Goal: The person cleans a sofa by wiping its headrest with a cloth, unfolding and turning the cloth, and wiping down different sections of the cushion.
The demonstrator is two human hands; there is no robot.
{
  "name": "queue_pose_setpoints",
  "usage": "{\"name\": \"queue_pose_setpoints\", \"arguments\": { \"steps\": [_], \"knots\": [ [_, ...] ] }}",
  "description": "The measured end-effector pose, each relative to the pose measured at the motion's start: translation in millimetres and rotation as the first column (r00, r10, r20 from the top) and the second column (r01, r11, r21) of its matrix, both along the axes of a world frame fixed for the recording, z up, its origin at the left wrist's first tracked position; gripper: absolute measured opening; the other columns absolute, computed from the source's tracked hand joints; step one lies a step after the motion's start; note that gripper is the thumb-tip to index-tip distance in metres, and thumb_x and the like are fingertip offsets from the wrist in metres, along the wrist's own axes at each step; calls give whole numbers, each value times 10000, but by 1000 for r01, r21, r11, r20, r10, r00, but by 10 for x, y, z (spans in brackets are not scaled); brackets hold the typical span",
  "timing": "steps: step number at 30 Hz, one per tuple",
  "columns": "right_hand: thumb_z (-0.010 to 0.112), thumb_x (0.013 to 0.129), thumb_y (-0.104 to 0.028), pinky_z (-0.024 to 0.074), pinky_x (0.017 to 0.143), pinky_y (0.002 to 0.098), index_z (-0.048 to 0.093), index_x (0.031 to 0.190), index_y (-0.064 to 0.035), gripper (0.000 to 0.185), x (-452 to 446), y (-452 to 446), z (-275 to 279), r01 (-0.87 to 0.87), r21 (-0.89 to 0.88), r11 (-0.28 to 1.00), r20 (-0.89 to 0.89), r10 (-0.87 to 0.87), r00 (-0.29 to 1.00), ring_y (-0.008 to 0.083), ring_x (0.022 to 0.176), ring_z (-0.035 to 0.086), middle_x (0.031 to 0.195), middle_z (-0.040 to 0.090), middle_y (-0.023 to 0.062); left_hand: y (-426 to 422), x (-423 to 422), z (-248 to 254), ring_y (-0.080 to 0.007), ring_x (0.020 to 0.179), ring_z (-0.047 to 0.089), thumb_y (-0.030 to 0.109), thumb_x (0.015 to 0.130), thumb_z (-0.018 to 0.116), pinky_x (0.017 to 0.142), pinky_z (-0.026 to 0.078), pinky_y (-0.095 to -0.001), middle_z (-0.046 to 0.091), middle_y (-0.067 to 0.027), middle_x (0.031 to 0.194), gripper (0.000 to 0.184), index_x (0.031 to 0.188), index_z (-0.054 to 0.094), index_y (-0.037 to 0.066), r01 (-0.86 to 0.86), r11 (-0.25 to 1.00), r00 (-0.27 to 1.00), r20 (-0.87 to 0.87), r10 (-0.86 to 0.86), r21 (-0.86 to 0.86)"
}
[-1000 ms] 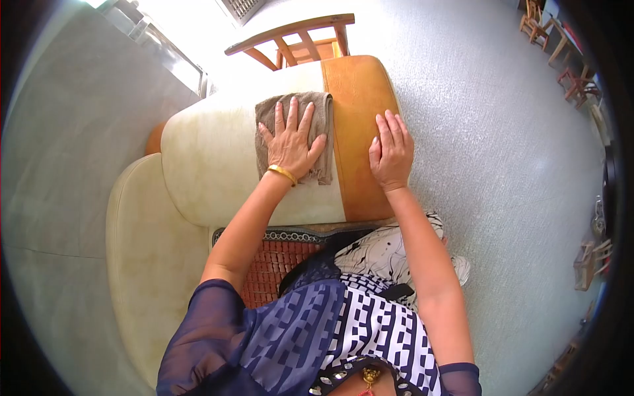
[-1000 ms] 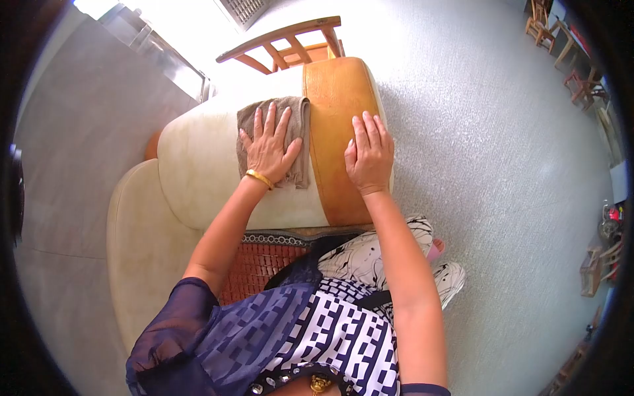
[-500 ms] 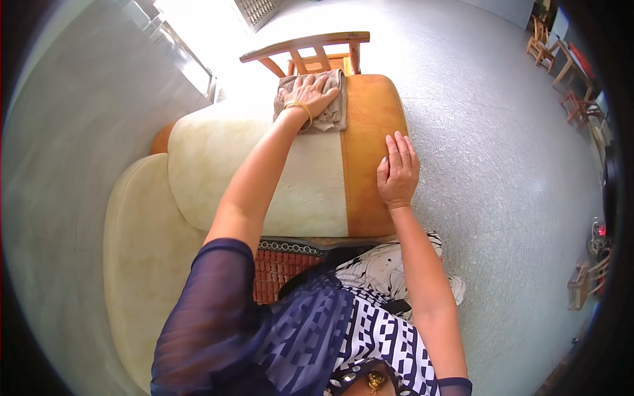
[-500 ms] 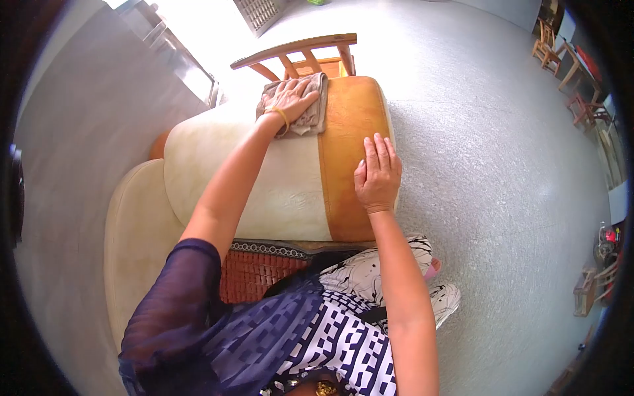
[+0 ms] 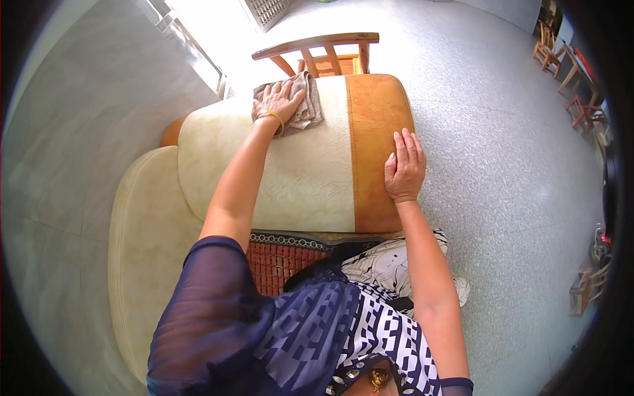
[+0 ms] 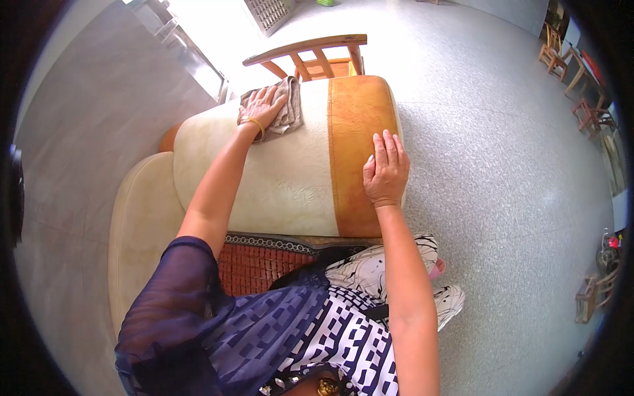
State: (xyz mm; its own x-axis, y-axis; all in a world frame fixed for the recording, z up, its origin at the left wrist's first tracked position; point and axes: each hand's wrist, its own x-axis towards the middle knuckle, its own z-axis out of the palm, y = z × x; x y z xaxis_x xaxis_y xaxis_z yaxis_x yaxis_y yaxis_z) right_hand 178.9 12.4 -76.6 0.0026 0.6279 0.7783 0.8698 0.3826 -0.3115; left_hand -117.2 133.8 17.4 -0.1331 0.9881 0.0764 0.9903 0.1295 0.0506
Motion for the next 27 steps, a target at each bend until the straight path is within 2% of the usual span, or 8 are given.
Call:
{"name": "queue_pose_setpoints", "arguments": {
  "steps": [13,16,18,19,21,23,25,27],
  "knots": [
    [487,821,-145,363,1037,432,559,1240,-55,435,-7,9,-7,0,9,1000,6,-1,1000,315,1233,459,1317,514,126,-1368,-223,-352,-319,1439,86,608,859,402,1057,88,-677,158,-95,1559,745,1484,250,231,126,984,991,-53,-120,124],
    [488,815,-142,369,1033,425,555,1244,-54,443,-11,-14,25,2,3,1000,29,-3,1000,320,1227,464,1315,513,133,-1528,-225,-281,-327,1434,110,587,878,401,1080,90,-643,193,-117,1546,711,1471,289,210,109,990,994,-40,-105,84],
    [502,829,-166,347,1043,448,549,1246,-48,436,-46,-20,113,13,-71,997,16,-12,1000,324,1247,439,1328,493,148,-1493,-286,-255,-337,1425,146,572,900,388,1104,105,-594,229,-143,1530,674,1451,338,189,179,930,950,190,-249,322],
    [502,829,-166,347,1043,448,549,1246,-48,436,-77,-11,198,4,-66,998,23,-3,1000,324,1247,439,1328,493,148,-1448,-278,-244,-337,1425,146,572,900,388,1104,105,-594,229,-143,1530,674,1451,338,189,168,930,951,196,-240,327],
    [515,856,-251,301,1052,520,542,1260,-62,447,-171,-24,381,96,-261,960,121,-67,990,350,1291,373,1350,461,170,-1332,-176,-266,-346,1413,180,568,909,385,1118,123,-555,264,-160,1513,655,1433,374,176,141,901,945,216,-247,411],
    [513,870,-313,271,1051,560,515,1293,-86,479,-311,55,493,128,-275,953,185,-79,980,366,1316,328,1376,426,177,-1236,-41,-353,-344,1412,185,580,901,386,1106,129,-582,268,-157,1511,661,1433,374,188,99,917,963,196,-187,387],
    [510,884,-375,241,1050,600,489,1325,-109,515,-399,138,486,157,-277,948,247,-87,965,381,1341,282,1403,391,184,-1196,11,-402,-335,1412,194,558,889,426,1087,124,-621,269,-142,1513,643,1434,371,222,118,936,992,-74,-99,333],
    [473,895,-472,212,1046,639,411,1393,-166,587,-468,187,344,211,-290,933,287,-125,950,405,1362,232,1444,325,185,-1142,-63,-392,-316,1414,198,587,872,426,1078,123,-643,278,-118,1514,669,1440,355,240,100,940,995,-51,-88,325]
  ]
}}
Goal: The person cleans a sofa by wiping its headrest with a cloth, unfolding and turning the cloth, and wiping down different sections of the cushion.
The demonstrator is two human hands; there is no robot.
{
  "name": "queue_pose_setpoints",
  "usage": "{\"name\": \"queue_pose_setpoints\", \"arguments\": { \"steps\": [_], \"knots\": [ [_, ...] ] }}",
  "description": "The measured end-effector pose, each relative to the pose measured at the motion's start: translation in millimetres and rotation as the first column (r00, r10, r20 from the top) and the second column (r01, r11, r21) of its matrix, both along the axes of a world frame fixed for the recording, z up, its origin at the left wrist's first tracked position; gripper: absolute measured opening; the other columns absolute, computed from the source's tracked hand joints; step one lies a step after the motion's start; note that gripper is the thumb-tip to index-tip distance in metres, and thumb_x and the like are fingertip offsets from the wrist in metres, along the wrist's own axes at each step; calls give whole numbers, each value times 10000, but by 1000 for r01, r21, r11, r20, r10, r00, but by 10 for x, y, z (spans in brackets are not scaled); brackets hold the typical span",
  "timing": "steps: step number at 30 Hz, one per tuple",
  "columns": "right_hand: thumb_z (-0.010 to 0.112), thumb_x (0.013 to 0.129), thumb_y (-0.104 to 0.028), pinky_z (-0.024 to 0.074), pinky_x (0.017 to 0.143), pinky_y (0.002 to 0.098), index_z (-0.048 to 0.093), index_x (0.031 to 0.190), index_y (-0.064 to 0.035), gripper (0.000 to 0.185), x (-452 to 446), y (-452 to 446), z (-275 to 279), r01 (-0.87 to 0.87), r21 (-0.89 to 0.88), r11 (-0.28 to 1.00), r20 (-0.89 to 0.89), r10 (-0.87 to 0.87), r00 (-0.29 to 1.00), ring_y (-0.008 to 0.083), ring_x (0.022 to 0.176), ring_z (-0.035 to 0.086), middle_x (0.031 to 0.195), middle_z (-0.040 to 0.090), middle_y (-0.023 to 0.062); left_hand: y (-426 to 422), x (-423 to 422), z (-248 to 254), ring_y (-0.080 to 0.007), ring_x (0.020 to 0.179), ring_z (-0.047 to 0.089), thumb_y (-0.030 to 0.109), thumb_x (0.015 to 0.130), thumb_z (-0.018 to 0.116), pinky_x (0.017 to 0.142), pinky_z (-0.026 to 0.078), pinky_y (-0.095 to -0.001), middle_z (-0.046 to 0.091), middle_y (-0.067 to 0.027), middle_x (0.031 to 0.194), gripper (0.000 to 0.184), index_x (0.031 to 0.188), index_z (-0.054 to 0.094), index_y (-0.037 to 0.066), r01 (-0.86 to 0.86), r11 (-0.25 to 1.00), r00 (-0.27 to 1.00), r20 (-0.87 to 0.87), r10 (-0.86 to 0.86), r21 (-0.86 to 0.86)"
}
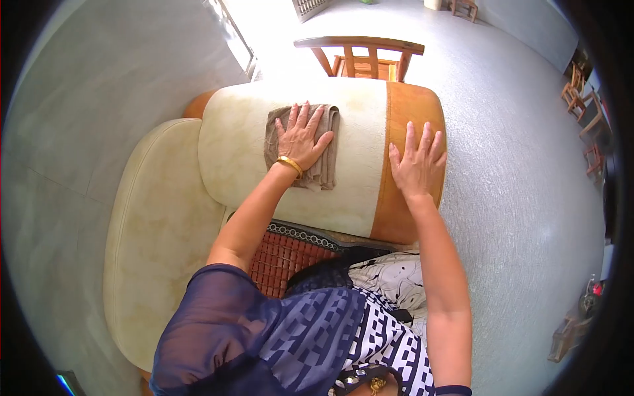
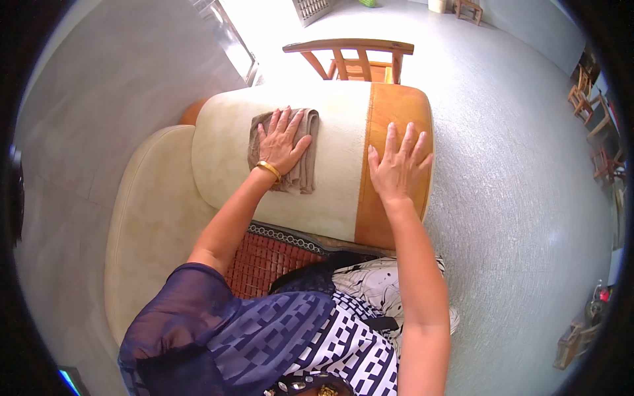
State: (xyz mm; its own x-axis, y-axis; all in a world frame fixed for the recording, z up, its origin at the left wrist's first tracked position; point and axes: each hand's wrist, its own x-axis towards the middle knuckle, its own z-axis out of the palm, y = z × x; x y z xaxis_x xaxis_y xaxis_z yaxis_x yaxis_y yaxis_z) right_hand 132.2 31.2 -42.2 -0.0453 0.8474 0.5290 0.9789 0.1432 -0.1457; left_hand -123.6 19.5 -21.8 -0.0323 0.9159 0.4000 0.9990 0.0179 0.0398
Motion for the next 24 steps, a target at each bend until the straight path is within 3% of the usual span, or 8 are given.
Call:
{"name": "queue_pose_setpoints", "arguments": {
  "steps": [1,4,14,24],
  "knots": [
    [438,899,-526,207,1048,646,356,1428,-189,633,0,20,-53,4,12,1000,42,-4,999,402,1373,220,1468,284,177,25,-49,19,-309,1414,201,596,875,413,1086,119,-634,283,-113,1513,668,1440,355,244,7,1000,1000,16,-7,-10],
    [413,900,-541,219,1044,645,369,1425,-189,633,19,32,-121,-5,68,998,66,1,998,403,1368,230,1467,293,175,192,-286,17,-283,1416,207,621,874,375,1096,127,-627,297,-80,1513,660,1438,355,277,-80,996,996,31,81,-27],
    [442,891,-507,260,1038,624,424,1397,-195,595,26,14,-97,-15,109,994,42,10,999,390,1345,287,1447,345,159,608,-1414,178,-243,1431,175,683,854,342,1129,88,-585,263,-32,1532,705,1453,313,313,-354,914,917,120,381,-197],
    [472,875,-482,270,1033,613,424,1396,-196,597,3,6,-85,2,122,993,48,-8,999,385,1338,297,1442,351,155,694,-1496,150,-243,1435,145,659,858,337,1122,53,-601,232,-36,1542,701,1460,302,303,-406,882,890,113,441,-239]
  ]
}}
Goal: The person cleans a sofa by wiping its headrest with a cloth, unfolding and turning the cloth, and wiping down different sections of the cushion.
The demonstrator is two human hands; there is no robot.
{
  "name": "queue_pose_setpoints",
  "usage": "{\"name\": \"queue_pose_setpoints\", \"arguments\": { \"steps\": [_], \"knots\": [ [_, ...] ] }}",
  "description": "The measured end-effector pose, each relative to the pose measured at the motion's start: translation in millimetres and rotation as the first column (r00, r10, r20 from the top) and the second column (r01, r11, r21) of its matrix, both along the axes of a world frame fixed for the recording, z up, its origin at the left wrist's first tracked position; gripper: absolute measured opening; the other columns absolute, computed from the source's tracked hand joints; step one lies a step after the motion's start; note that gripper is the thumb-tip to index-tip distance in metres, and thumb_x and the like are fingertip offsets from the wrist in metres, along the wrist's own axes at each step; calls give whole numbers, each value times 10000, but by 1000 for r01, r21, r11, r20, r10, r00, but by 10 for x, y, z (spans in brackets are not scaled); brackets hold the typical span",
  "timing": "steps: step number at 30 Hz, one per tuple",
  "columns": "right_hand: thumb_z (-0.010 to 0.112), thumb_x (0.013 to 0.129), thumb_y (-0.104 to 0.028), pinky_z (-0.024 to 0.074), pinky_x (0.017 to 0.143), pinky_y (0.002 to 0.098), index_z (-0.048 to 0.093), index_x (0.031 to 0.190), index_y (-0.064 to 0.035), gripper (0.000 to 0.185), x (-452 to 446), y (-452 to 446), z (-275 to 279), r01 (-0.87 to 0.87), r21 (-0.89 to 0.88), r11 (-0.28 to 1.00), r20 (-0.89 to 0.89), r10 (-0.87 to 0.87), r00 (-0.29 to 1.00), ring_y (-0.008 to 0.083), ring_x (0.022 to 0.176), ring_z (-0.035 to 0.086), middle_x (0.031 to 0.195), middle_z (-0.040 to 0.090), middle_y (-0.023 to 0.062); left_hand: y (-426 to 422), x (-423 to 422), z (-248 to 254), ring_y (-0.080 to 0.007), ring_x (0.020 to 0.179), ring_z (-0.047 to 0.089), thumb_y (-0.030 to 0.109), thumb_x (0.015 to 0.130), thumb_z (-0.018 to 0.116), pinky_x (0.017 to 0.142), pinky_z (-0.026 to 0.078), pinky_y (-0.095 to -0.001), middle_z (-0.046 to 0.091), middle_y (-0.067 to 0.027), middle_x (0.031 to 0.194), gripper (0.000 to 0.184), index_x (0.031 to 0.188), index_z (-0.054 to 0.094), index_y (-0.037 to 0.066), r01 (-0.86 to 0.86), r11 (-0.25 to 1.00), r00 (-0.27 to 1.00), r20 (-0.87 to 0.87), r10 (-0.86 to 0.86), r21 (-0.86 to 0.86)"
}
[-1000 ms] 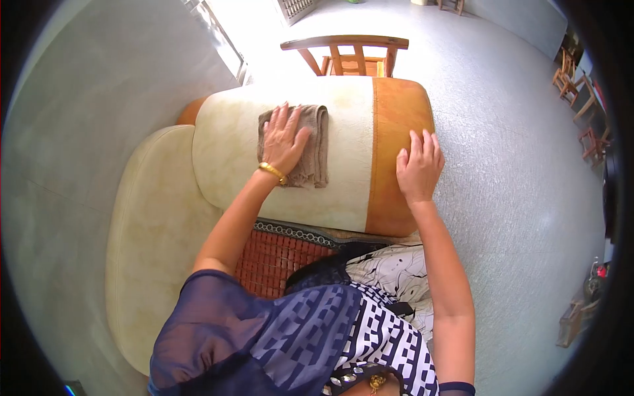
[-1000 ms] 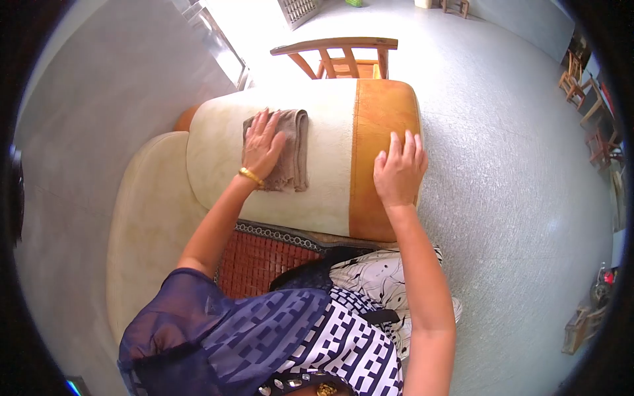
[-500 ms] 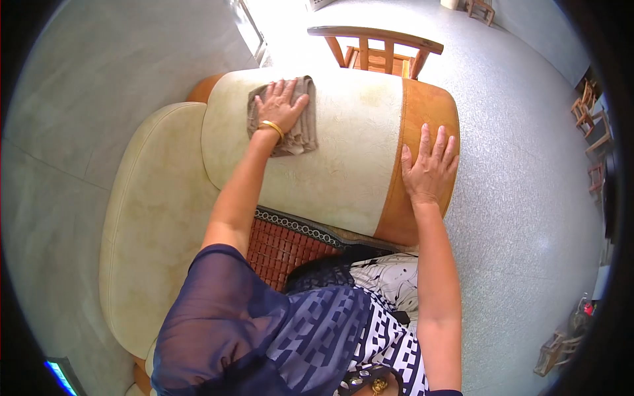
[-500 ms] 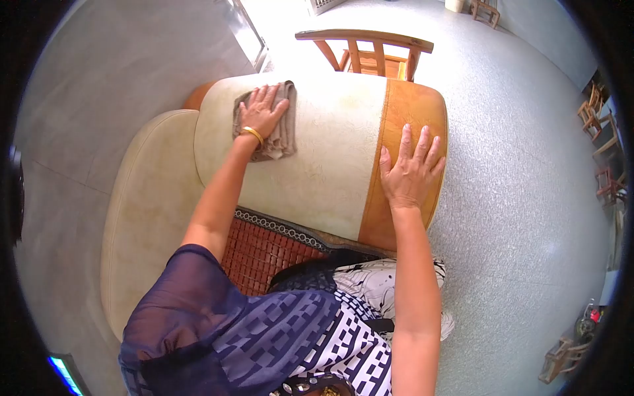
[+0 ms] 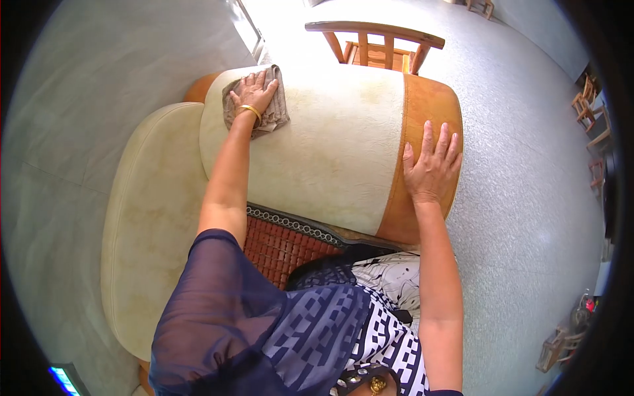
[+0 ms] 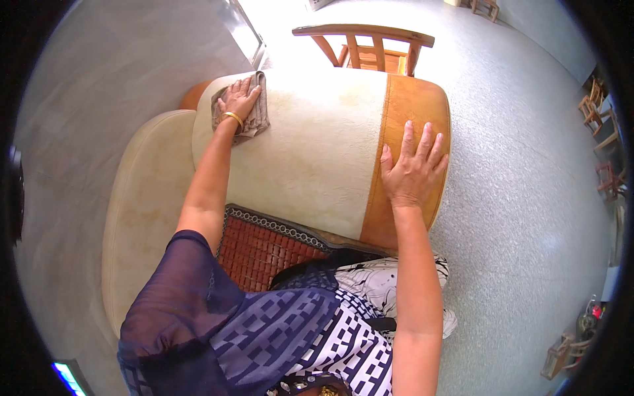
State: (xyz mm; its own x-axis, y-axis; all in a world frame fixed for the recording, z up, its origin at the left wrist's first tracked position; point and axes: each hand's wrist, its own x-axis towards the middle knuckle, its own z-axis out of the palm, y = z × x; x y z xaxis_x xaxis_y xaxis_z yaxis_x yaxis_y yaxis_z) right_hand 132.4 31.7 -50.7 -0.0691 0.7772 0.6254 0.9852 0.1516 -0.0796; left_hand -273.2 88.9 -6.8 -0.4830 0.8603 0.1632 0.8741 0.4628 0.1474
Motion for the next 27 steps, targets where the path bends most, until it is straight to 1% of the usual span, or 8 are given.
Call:
{"name": "queue_pose_setpoints", "arguments": {
  "steps": [5,10,12,16,18,20,24,27],
  "knots": [
    [471,870,-486,267,1038,607,437,1389,-199,594,4,16,-15,1,10,1000,-8,-1,1000,379,1339,298,1439,356,150,-177,168,-24,-242,1439,120,661,853,342,1122,31,-597,202,-33,1552,709,1468,278,315,22,1000,1000,6,-22,14],
    [458,881,-484,264,1044,604,445,1384,-200,578,6,13,7,4,7,1000,-8,-4,1000,372,1345,294,1438,361,152,-545,394,-164,-270,1434,117,689,808,408,1097,30,-633,223,-70,1536,773,1458,314,281,91,987,995,31,-96,135],
    [454,885,-482,264,1046,602,445,1384,-201,574,7,16,-18,4,14,1000,-5,-4,1000,369,1347,292,1437,363,153,-750,491,-252,-266,1435,127,691,810,427,1082,36,-643,239,-62,1534,778,1457,320,273,157,964,988,-25,-155,215],
    [450,890,-481,267,1050,595,446,1385,-202,568,10,9,-1,7,8,1000,-1,-7,1000,363,1349,294,1437,369,151,-1078,531,-440,-274,1431,145,659,797,506,1072,68,-657,247,-56,1532,797,1457,322,251,192,939,981,-66,-180,286],
    [450,890,-481,267,1051,591,447,1385,-203,567,7,-6,6,4,-3,1000,4,-4,1000,362,1349,296,1437,371,151,-1122,428,-488,-278,1425,167,637,802,525,1067,87,-662,266,-58,1524,775,1451,333,259,176,934,984,-74,-161,310],
    [447,893,-480,267,1053,588,449,1384,-207,562,11,-2,5,8,-9,1000,15,-8,1000,359,1348,300,1440,370,145,-1087,314,-477,-292,1419,176,674,792,488,1067,94,-671,279,-77,1517,781,1436,358,253,106,939,994,-41,-98,326],
    [446,893,-478,272,1055,579,445,1387,-210,562,21,12,-20,13,-5,1000,31,-13,999,354,1347,304,1443,368,141,-1004,-96,-485,-285,1418,181,684,809,460,1063,121,-666,288,-57,1515,758,1434,361,266,5,948,999,-44,10,317],
    [443,893,-479,282,1050,568,441,1390,-211,565,26,24,-35,16,8,1000,47,-17,999,352,1340,317,1443,372,136,-958,-355,-413,-274,1423,174,693,810,447,1069,117,-657,281,-49,1520,759,1437,353,276,-16,957,1000,-20,23,290]
  ]
}}
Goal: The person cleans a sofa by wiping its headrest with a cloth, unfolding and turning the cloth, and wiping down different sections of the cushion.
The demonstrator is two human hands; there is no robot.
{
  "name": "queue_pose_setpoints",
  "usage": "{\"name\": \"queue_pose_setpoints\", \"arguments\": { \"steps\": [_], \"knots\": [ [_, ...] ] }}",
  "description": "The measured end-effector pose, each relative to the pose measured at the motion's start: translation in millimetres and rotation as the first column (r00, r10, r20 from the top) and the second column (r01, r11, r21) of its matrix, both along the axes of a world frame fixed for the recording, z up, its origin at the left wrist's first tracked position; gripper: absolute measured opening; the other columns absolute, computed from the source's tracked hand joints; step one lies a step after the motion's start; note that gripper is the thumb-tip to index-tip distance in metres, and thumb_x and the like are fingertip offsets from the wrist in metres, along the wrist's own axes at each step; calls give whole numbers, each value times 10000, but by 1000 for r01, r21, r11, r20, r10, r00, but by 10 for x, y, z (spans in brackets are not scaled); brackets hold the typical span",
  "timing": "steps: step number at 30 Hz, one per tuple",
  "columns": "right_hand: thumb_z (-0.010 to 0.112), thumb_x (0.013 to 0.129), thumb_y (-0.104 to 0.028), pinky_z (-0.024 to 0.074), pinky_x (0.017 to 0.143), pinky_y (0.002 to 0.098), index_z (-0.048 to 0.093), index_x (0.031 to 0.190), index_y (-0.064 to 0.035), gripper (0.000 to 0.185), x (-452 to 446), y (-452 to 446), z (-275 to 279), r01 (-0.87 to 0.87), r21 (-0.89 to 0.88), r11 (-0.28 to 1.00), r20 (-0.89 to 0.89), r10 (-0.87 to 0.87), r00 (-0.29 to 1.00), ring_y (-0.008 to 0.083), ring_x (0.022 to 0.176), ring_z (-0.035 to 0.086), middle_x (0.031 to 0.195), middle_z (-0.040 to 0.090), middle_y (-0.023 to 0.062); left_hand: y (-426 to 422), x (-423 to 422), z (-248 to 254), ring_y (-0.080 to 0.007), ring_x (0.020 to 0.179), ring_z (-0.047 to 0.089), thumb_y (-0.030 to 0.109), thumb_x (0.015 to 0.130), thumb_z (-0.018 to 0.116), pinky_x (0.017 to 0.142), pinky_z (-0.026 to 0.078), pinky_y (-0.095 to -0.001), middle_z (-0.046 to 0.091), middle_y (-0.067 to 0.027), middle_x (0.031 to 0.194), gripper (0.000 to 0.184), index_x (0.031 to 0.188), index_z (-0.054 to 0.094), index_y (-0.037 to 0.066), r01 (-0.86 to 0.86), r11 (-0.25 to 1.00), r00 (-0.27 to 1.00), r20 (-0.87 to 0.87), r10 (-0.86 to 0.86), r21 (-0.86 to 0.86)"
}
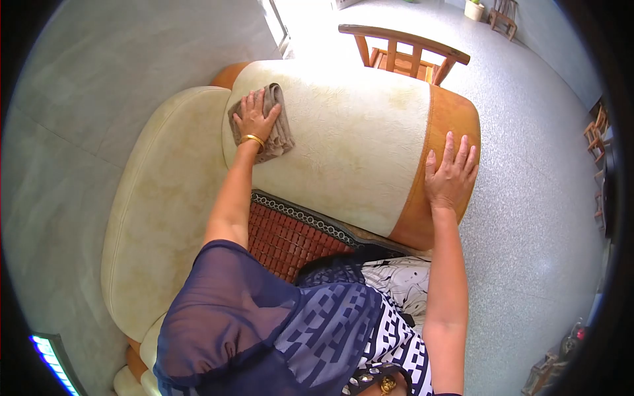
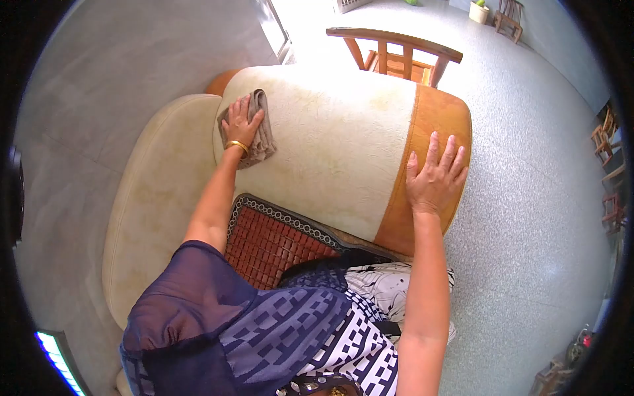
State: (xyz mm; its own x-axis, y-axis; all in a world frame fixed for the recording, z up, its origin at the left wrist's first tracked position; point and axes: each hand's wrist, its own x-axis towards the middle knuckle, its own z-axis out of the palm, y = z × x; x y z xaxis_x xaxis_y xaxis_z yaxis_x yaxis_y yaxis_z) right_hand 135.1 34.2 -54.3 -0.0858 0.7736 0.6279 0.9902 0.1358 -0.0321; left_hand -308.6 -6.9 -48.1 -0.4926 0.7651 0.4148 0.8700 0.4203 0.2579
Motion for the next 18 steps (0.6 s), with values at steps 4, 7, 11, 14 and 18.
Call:
{"name": "queue_pose_setpoints", "arguments": {
  "steps": [4,7,11,14,18],
  "knots": [
    [438,894,-481,290,1041,552,441,1391,-205,568,2,6,-6,-9,33,999,17,8,1000,352,1329,333,1436,388,134,104,-409,33,-270,1426,167,699,802,452,1072,118,-652,269,-50,1527,763,1437,349,288,23,999,1000,1,-23,-31],
    [434,897,-481,292,1039,541,446,1388,-201,566,6,5,3,-14,46,999,29,12,999,350,1325,339,1431,394,133,149,-723,62,-273,1421,181,691,804,461,1080,125,-636,273,-54,1524,764,1437,349,278,71,995,997,-13,-72,-65],
    [433,899,-480,295,1041,527,444,1390,-201,565,8,16,-10,-15,63,998,45,12,999,347,1323,342,1431,395,133,221,-981,-7,-269,1402,229,643,831,472,1089,167,-585,309,-66,1504,721,1428,370,251,206,977,969,-124,-211,-55],
    [423,905,-479,288,1049,527,434,1396,-206,563,7,10,-5,-18,51,999,44,15,999,347,1327,337,1438,388,128,202,-975,-54,-264,1405,222,634,830,474,1098,160,-573,325,-66,1496,702,1413,397,252,205,978,970,-141,-200,23],
    [413,910,-484,283,1057,534,433,1397,-212,558,7,8,-20,-9,38,999,30,8,1000,345,1333,330,1443,381,123,166,-799,-70,-258,1410,214,634,824,477,1102,138,-589,315,-62,1501,706,1413,397,252,27,998,998,-58,-24,53]
  ]
}}
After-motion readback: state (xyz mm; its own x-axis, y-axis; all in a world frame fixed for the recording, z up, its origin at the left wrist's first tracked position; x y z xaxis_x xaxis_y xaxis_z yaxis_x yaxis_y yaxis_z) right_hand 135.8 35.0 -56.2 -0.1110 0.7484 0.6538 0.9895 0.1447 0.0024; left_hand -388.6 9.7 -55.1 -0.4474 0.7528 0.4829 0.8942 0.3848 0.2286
